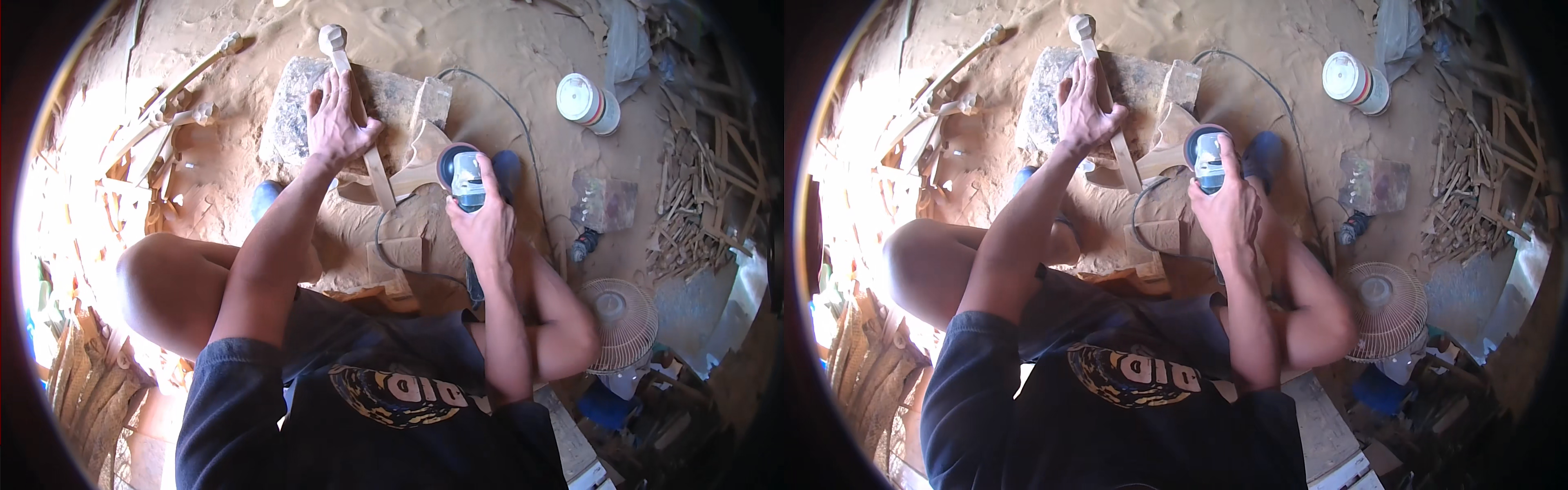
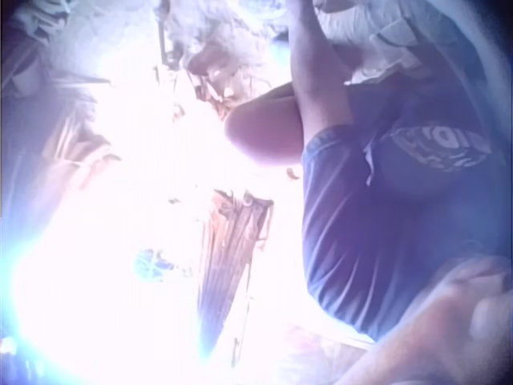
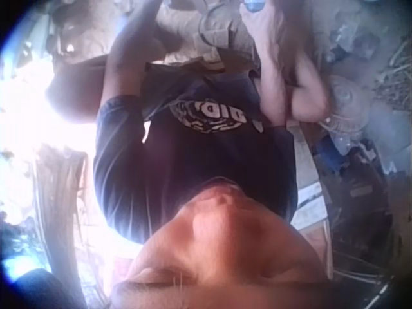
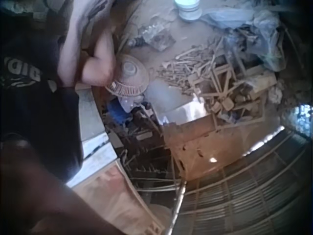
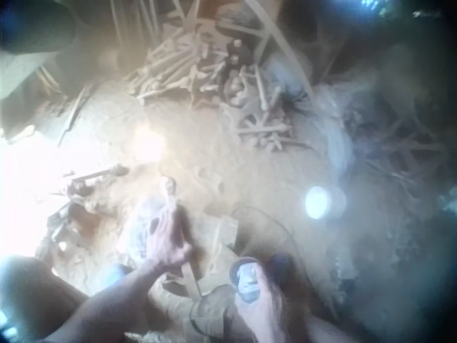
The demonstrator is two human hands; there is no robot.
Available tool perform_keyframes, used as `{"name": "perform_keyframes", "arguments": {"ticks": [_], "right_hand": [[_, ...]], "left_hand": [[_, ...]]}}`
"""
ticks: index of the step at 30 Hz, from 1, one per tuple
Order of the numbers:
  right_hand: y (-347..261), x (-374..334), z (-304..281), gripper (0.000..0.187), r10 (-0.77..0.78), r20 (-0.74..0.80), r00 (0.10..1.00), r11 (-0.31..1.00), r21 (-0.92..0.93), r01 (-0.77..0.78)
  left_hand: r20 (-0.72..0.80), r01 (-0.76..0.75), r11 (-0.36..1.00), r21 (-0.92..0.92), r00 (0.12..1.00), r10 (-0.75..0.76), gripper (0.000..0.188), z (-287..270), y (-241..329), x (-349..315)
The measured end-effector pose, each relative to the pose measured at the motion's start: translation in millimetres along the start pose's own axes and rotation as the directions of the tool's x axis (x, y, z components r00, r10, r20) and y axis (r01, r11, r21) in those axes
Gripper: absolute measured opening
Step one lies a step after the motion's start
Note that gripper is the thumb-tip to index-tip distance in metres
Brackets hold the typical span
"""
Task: The person sands the surface of a wooden axe prop using a power sander and applies glue from a small bottle to a joint.
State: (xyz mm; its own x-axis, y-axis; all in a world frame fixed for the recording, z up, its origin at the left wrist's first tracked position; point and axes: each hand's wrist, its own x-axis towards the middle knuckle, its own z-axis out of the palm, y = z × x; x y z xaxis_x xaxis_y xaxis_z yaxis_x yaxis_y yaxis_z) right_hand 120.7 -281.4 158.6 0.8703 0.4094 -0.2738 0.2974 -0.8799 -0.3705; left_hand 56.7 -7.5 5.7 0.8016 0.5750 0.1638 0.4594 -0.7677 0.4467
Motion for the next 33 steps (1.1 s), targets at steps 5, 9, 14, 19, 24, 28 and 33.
{"name": "perform_keyframes", "arguments": {"ticks": [5, 9, 14, 19, 24, 28, 33], "right_hand": [[2.6, -4.3, -0.3, 0.086, -0.137, -0.066, 0.988, 0.983, 0.112, 0.143], [-30.2, -22.5, -3.2, 0.087, -0.156, 0.156, 0.975, 0.988, 0.022, 0.155], [-41.1, -25.0, 2.1, 0.088, -0.156, 0.217, 0.964, 0.983, -0.062, 0.174], [-39.4, -27.6, 4.9, 0.088, -0.148, 0.219, 0.965, 0.986, -0.049, 0.162], [-31.4, -20.6, 7.0, 0.089, -0.124, 0.145, 0.982, 0.992, -0.002, 0.126], [-14.5, -7.6, -1.5, 0.086, 0.005, 0.071, 0.997, 1.000, -0.010, -0.005], [8.8, 15.2, -0.3, 0.085, -0.002, -0.030, 1.000, 0.986, 0.167, 0.007]], "left_hand": [[-0.007, 0.016, 0.999, -0.051, 1.000, -0.017, 0.109, -7.0, 5.1, 1.6], [-0.033, -0.001, 0.999, -0.043, 0.999, 0.000, 0.109, -4.9, 3.2, 1.1], [-0.028, 0.014, 0.998, -0.054, 0.999, -0.015, 0.108, -6.5, 6.4, 2.0], [0.046, 0.044, 0.997, -0.064, 0.998, -0.041, 0.112, -7.6, 9.4, 3.2], [0.039, 0.044, 0.999, -0.022, 0.998, -0.043, 0.111, -6.0, 7.0, 3.2], [0.020, 0.033, 0.999, -0.033, 0.999, -0.032, 0.110, -5.1, 6.4, 2.7], [-0.021, 0.014, 0.999, -0.043, 1.000, -0.015, 0.109, -4.8, 6.6, 4.7]]}}
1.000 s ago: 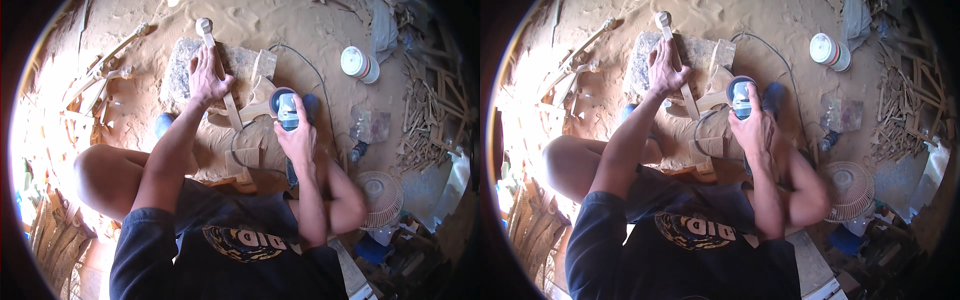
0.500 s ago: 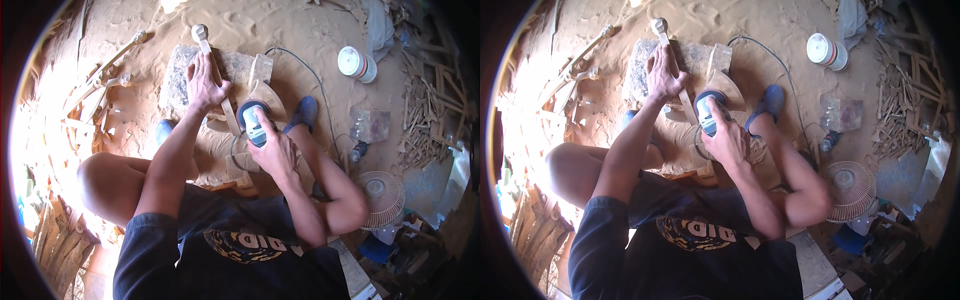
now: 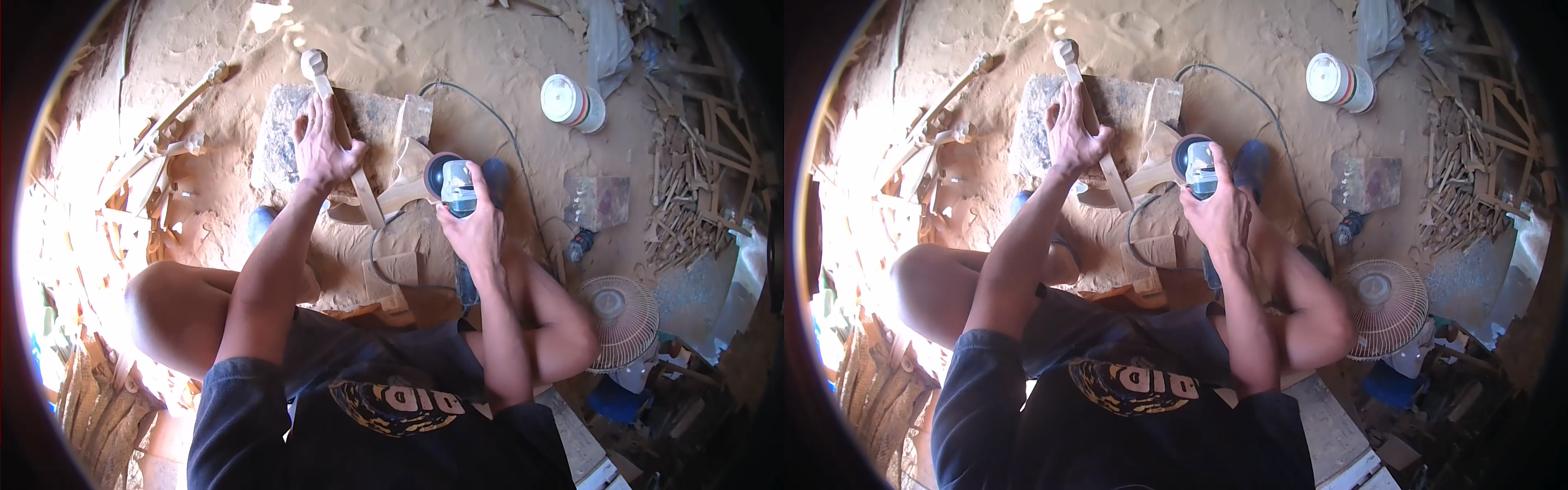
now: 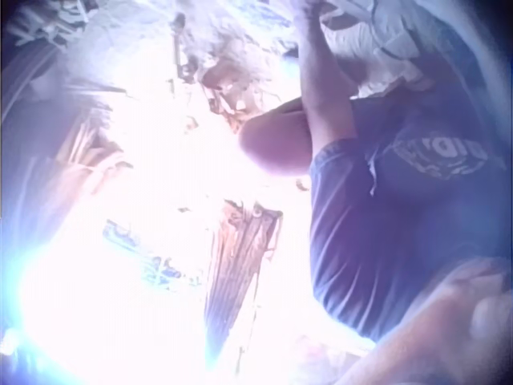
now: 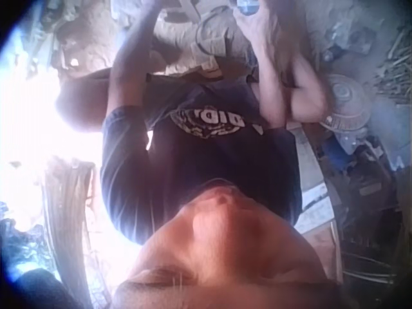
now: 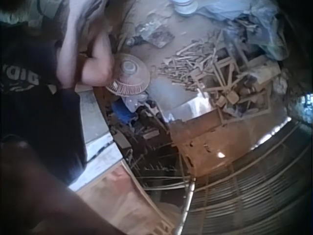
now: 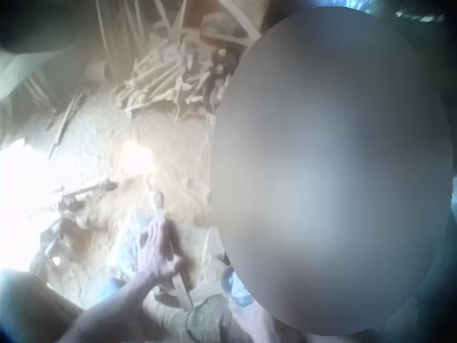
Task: The person sands the surface of a wooden axe prop using a power sander and applies glue from a small bottle to a joint.
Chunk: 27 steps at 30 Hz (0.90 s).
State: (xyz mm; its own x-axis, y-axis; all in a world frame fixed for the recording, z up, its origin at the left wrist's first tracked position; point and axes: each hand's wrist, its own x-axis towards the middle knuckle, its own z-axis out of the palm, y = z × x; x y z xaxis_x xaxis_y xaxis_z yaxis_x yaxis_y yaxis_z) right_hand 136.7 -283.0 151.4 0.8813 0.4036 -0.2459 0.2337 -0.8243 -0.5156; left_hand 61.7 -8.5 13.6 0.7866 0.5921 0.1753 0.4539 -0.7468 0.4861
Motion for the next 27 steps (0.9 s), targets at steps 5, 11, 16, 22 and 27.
{"name": "perform_keyframes", "arguments": {"ticks": [5, 11, 16, 22, 27], "right_hand": [[-31.9, 8.0, 4.0, 0.087, -0.072, 0.169, 0.983, 0.993, -0.078, 0.086], [-28.1, 26.6, 16.5, 0.086, -0.092, 0.015, 0.996, 0.991, -0.092, 0.093], [-27.0, 33.2, 10.2, 0.085, -0.082, 0.032, 0.996, 0.997, -0.009, 0.082], [-35.0, -0.9, 9.2, 0.087, 0.000, 0.182, 0.983, 0.998, -0.059, 0.011], [-3.9, -31.1, 3.3, 0.086, 0.015, 0.047, 0.999, 0.993, -0.114, -0.009]], "left_hand": [[0.022, 0.011, 1.000, 0.013, 1.000, -0.011, 0.109, 0.8, 2.2, 0.4], [0.035, 0.021, 1.000, 0.006, 0.999, -0.021, 0.110, 0.2, 0.6, 0.0], [0.051, 0.031, 0.999, -0.019, 0.998, -0.030, 0.110, -2.7, 6.0, 1.5], [0.053, 0.021, 1.000, -0.015, 0.998, -0.020, 0.111, -2.4, 5.1, 0.6], [0.075, 0.034, 0.999, 0.005, 0.997, -0.034, 0.114, -5.6, 4.6, -0.5]]}}
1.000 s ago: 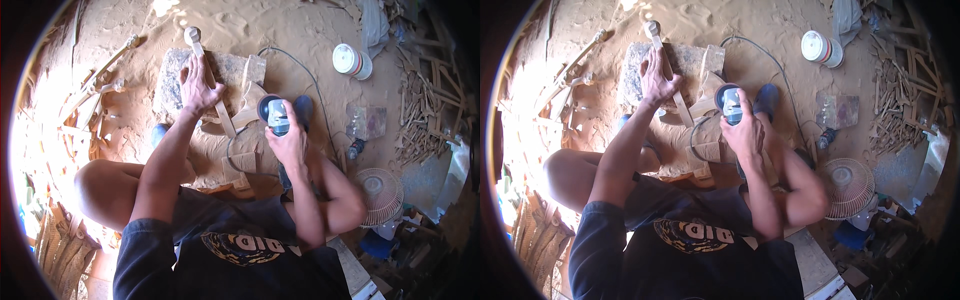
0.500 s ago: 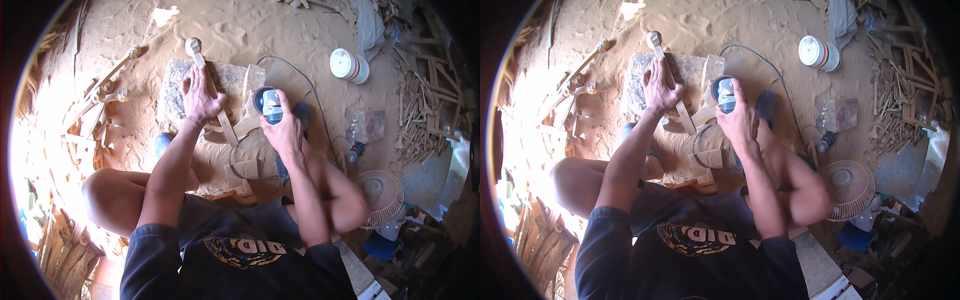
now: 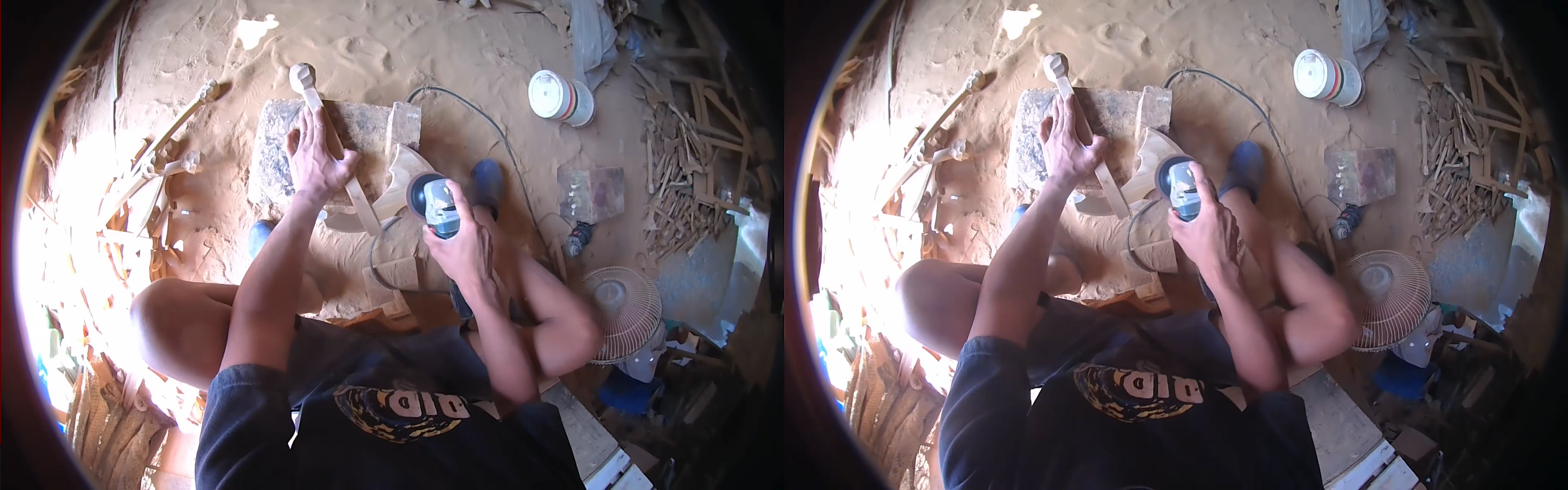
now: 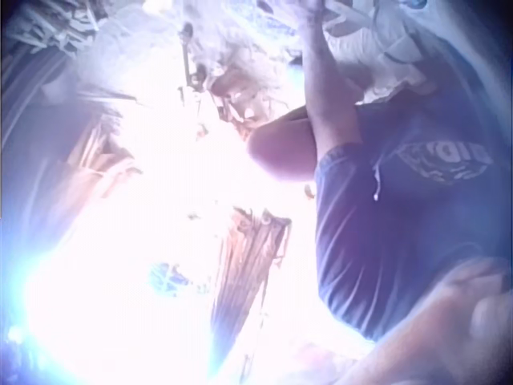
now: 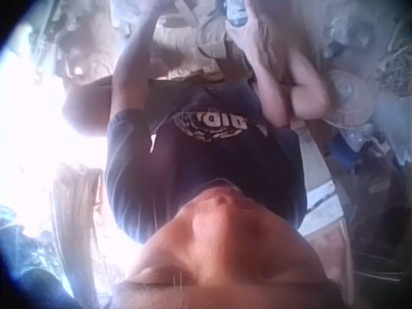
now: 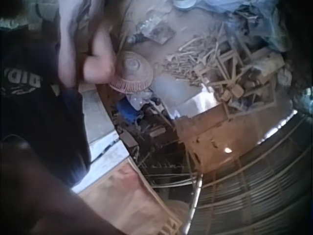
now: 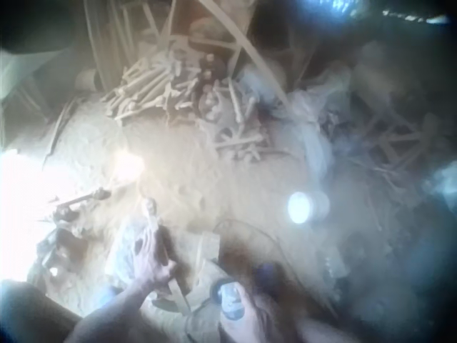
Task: The person sands the surface of a wooden axe prop using a power sander and applies glue from a small bottle to a joint.
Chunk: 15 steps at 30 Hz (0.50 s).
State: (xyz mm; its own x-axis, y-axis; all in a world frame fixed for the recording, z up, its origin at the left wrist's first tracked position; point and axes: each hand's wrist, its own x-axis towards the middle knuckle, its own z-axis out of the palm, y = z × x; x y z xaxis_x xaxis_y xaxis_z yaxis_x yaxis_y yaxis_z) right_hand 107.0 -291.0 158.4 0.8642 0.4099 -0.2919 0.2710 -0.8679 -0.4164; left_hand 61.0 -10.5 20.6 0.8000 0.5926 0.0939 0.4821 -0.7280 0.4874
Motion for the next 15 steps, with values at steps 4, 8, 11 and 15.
{"name": "perform_keyframes", "arguments": {"ticks": [4, 8, 11, 15], "right_hand": [[40.6, -7.0, -14.3, 0.085, -0.044, -0.091, 0.995, 0.991, 0.119, 0.055], [35.2, -8.4, -15.5, 0.083, -0.008, -0.046, 0.999, 0.983, 0.184, 0.016], [26.3, 11.0, -1.6, 0.087, -0.079, -0.107, 0.991, 0.975, 0.199, 0.099], [-27.2, 48.2, -0.5, 0.091, -0.091, -0.002, 0.996, 0.990, 0.112, 0.090]], "left_hand": [[-0.012, -0.009, 1.000, 0.002, 1.000, 0.010, 0.112, -1.7, 1.7, -2.1], [-0.034, -0.013, 1.000, 0.006, 0.999, 0.013, 0.112, -2.1, -2.0, -0.6], [-0.007, -0.031, 0.997, -0.064, 1.000, 0.030, 0.114, -2.0, 11.3, 1.9], [0.000, -0.028, 0.999, -0.037, 1.000, 0.028, 0.117, -0.1, 6.9, 2.8]]}}
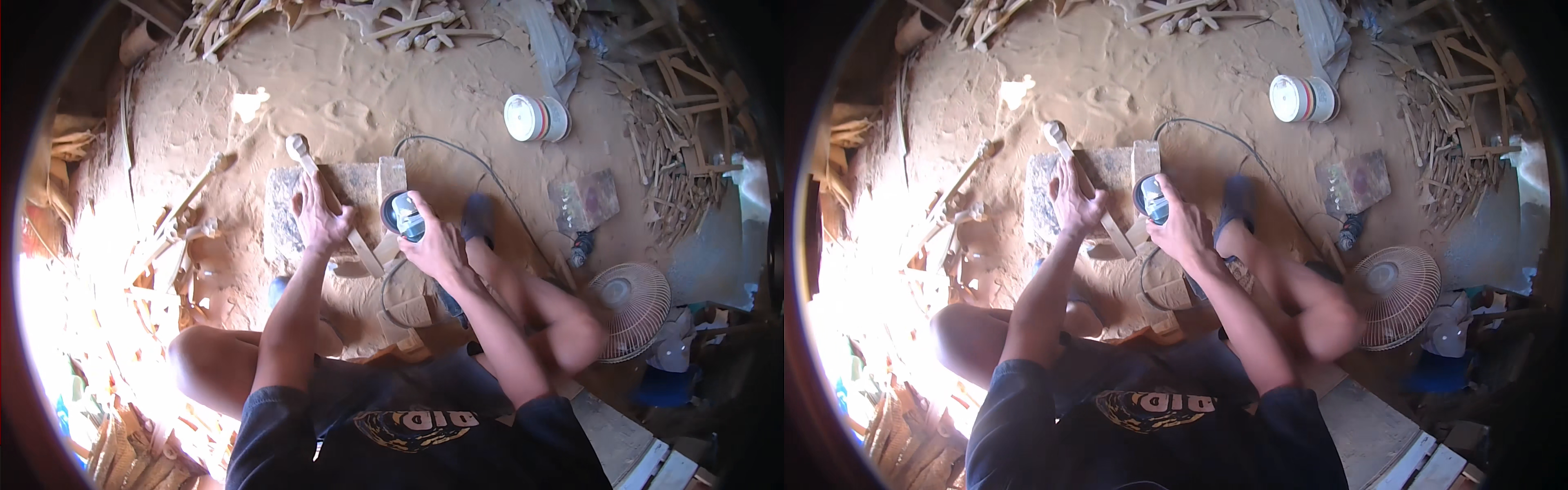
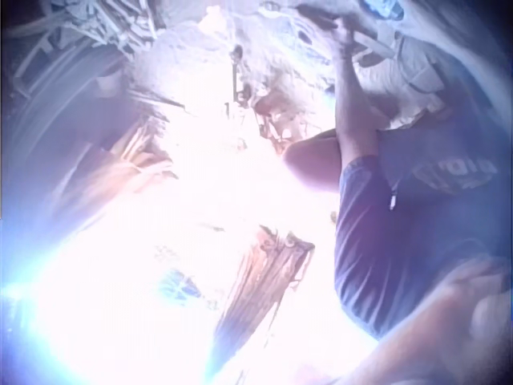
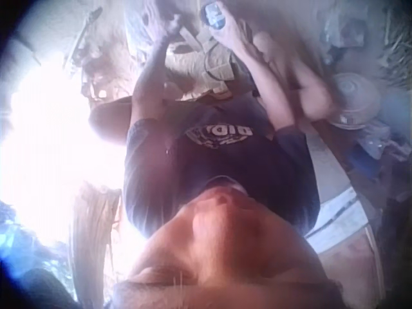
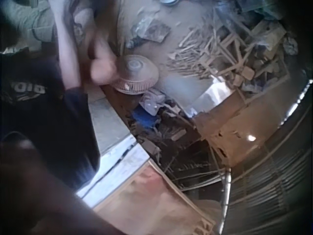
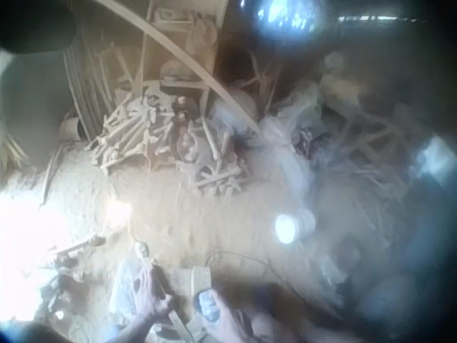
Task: The person sands the surface of a wooden axe prop using a power sander and applies glue from a small bottle to a joint.
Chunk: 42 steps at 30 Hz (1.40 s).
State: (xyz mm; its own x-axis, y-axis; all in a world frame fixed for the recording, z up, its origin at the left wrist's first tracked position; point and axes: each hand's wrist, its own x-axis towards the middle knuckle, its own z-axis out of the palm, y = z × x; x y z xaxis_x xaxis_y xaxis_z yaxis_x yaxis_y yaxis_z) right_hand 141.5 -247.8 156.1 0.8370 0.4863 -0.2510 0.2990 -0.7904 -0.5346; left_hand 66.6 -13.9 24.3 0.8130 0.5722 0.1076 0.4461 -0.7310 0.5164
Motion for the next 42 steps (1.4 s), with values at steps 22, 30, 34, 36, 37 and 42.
{"name": "perform_keyframes", "arguments": {"ticks": [22, 30, 34, 36, 37, 42], "right_hand": [[90.1, -114.1, -40.3, 0.090, 0.260, -0.415, 0.872, 0.941, 0.311, -0.133], [62.7, -99.5, -76.6, 0.085, 0.182, -0.451, 0.874, 0.801, 0.583, 0.134], [38.1, -86.4, -101.2, 0.085, 0.187, -0.430, 0.883, 0.786, 0.605, 0.128], [19.8, -75.4, -112.7, 0.085, 0.143, -0.401, 0.905, 0.838, 0.536, 0.105], [17.1, -62.7, -114.7, 0.085, 0.125, -0.392, 0.912, 0.844, 0.525, 0.110], [-0.4, 21.7, -112.6, 0.086, -0.149, -0.280, 0.948, 0.933, 0.277, 0.229]], "left_hand": [[0.325, -0.655, 0.745, -0.123, 0.683, 0.654, 0.070, -41.6, -17.7, 6.5], [0.216, -0.856, 0.508, 0.092, 0.515, 0.829, 0.028, -57.8, -17.2, 28.9], [0.087, -0.698, 0.716, 0.016, 0.715, 0.694, 0.020, -35.2, -7.5, 13.8], [0.169, -0.610, 0.790, -0.069, 0.773, 0.612, 0.028, -30.5, -12.1, 7.1], [0.130, -0.609, 0.788, -0.087, 0.778, 0.615, 0.037, -29.8, -14.7, 10.4], [0.394, -0.298, 0.932, -0.208, 0.846, 0.358, 0.050, -28.1, 1.4, 17.2]]}}
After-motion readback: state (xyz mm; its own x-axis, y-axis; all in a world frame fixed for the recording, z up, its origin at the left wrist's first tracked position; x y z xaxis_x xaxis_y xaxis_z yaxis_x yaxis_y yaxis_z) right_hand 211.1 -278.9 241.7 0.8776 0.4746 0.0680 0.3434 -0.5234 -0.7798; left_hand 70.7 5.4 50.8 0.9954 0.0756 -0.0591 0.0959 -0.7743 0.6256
